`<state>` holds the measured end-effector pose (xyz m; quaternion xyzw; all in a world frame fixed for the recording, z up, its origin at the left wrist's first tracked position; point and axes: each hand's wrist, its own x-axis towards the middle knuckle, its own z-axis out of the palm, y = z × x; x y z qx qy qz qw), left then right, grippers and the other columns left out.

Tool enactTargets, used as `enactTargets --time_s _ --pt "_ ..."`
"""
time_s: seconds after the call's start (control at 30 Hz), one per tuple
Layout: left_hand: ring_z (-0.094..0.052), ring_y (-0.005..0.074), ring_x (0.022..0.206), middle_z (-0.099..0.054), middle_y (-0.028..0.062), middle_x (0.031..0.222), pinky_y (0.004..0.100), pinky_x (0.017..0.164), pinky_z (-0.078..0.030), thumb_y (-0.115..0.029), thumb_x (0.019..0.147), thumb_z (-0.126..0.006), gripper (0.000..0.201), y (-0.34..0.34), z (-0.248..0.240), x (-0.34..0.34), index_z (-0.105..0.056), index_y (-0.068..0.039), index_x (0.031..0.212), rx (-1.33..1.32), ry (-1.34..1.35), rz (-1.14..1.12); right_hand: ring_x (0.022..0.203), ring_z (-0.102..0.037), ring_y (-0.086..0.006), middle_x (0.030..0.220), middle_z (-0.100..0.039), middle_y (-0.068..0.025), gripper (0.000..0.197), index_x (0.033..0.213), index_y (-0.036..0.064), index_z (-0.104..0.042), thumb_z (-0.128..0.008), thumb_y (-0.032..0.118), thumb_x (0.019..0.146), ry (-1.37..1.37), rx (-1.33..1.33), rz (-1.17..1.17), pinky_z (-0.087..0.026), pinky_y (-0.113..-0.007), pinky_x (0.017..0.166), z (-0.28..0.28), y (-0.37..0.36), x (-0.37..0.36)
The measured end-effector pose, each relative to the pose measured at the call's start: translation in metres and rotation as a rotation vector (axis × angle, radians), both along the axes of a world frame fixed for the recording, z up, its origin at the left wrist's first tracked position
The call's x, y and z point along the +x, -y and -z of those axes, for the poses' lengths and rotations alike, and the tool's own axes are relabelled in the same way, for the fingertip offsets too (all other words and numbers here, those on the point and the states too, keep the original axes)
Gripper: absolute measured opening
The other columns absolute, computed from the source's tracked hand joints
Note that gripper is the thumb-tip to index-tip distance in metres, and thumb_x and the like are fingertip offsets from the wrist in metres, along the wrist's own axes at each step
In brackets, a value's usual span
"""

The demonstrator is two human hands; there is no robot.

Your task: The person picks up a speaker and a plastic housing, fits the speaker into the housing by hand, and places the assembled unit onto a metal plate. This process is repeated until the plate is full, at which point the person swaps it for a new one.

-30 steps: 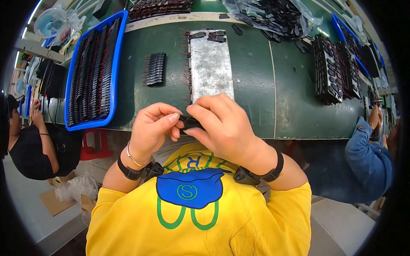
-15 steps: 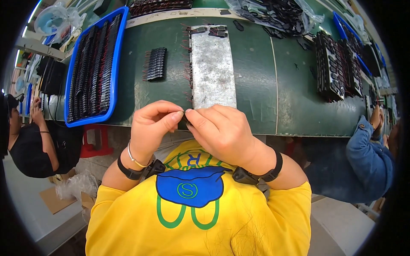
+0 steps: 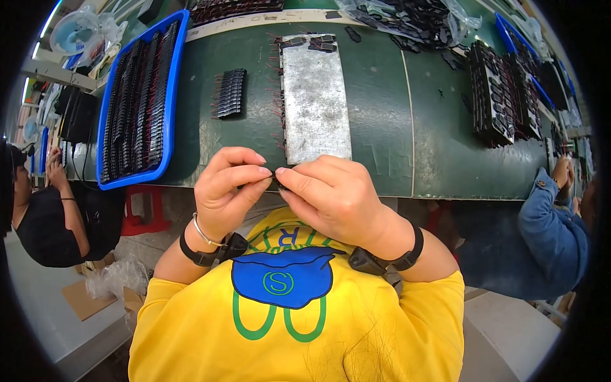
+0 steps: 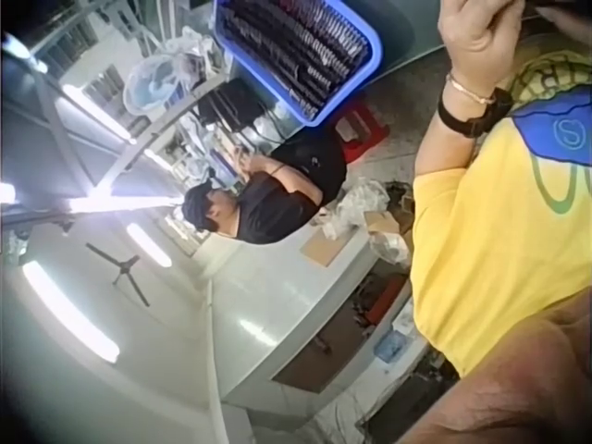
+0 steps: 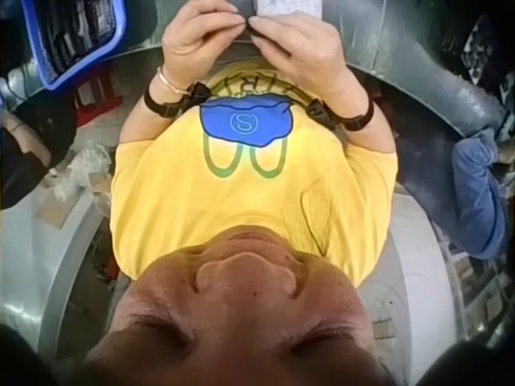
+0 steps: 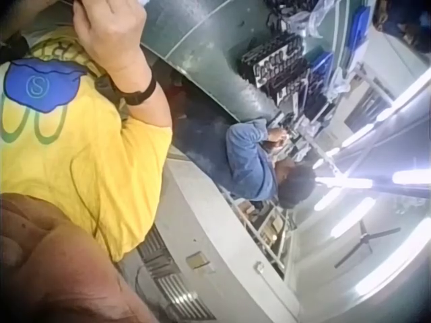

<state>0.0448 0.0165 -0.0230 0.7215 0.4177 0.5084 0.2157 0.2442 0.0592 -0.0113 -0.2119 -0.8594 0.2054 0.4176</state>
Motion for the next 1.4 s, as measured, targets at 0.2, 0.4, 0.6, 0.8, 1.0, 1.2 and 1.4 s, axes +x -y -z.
enactTargets --time_s 0.2,0.4,0.6,0.8,1.0,1.2,1.4 --pt "-0.06 0.0108 0.077 -0.063 0.0075 0.098 0.0223 0.063 -0.049 0.003 0.079 -0.071 0.015 0.005 0.005 0.002 -0.069 -0.003 0.093 -0.34 0.385 0.075 0.062 -0.061 -0.023 0.08 -0.065 -0.0105 0.032 0.094 -0.001 -0.067 -0.075 -0.003 0.063 -0.018 0.047 -0.002 -0.049 -0.031 0.052 -0.002 0.001 0.001" --pt "-0.061 0.009 0.074 -0.065 0.0064 0.094 0.0209 0.062 -0.051 -0.002 0.086 -0.067 0.013 0.01 -0.001 0.004 -0.067 0.0 0.099 -0.652 0.685 0.141 0.061 -0.061 -0.0223 0.081 -0.065 -0.0099 0.032 0.093 -0.0014 -0.067 -0.075 -0.003 0.063 -0.009 0.122 0.004 -0.048 -0.03 0.052 0.001 0.001 0.003" --pt "-0.062 0.0129 0.063 -0.066 0.0092 0.083 0.0223 0.054 -0.05 -0.015 0.093 -0.06 0.023 0.007 -0.005 0.004 -0.061 0.004 0.107 -0.94 0.726 0.139 0.061 -0.06 -0.0214 0.08 -0.064 -0.0088 0.032 0.092 -0.0011 -0.066 -0.074 -0.004 0.062 0.028 0.174 0.028 -0.048 -0.03 0.051 -0.001 0.003 0.005" --pt "-0.062 0.0117 0.061 -0.068 0.0094 0.082 0.0208 0.051 -0.048 -0.019 0.094 -0.059 0.026 0.003 -0.01 0.005 -0.062 0.003 0.108 -1.021 0.73 0.129 0.061 -0.06 -0.0205 0.08 -0.064 -0.0085 0.031 0.091 -0.0011 -0.065 -0.073 -0.006 0.061 0.029 0.229 0.031 -0.048 -0.029 0.051 0.0 0.005 0.006" --pt "-0.061 0.0098 0.06 -0.068 0.0078 0.078 0.0194 0.05 -0.046 -0.018 0.091 -0.063 0.022 0.006 -0.019 0.011 -0.067 0.003 0.098 -1.042 0.628 0.112 0.061 -0.06 -0.0204 0.081 -0.064 -0.0092 0.032 0.091 -0.0015 -0.065 -0.072 -0.006 0.061 0.017 0.273 0.016 -0.048 -0.029 0.051 -0.002 0.006 0.007" --pt "-0.06 0.009 0.06 -0.068 0.0076 0.078 0.0188 0.051 -0.045 -0.013 0.09 -0.064 0.017 0.005 -0.025 0.017 -0.068 0.002 0.093 -0.949 0.51 0.033 0.061 -0.06 -0.0207 0.082 -0.064 -0.0093 0.032 0.092 -0.0015 -0.064 -0.071 -0.005 0.061 0.019 0.305 0.028 -0.048 -0.029 0.051 -0.002 0.008 0.01" --pt "-0.058 0.0049 0.059 -0.068 0.0028 0.076 0.017 0.052 -0.045 -0.015 0.09 -0.064 0.016 0.008 -0.023 0.015 -0.07 -0.001 0.095 -0.923 0.566 0.076 0.063 -0.061 -0.0214 0.082 -0.064 -0.0095 0.032 0.092 -0.0018 -0.064 -0.072 -0.005 0.062 0.017 0.286 0.035 -0.049 -0.03 0.052 -0.004 0.009 0.013"
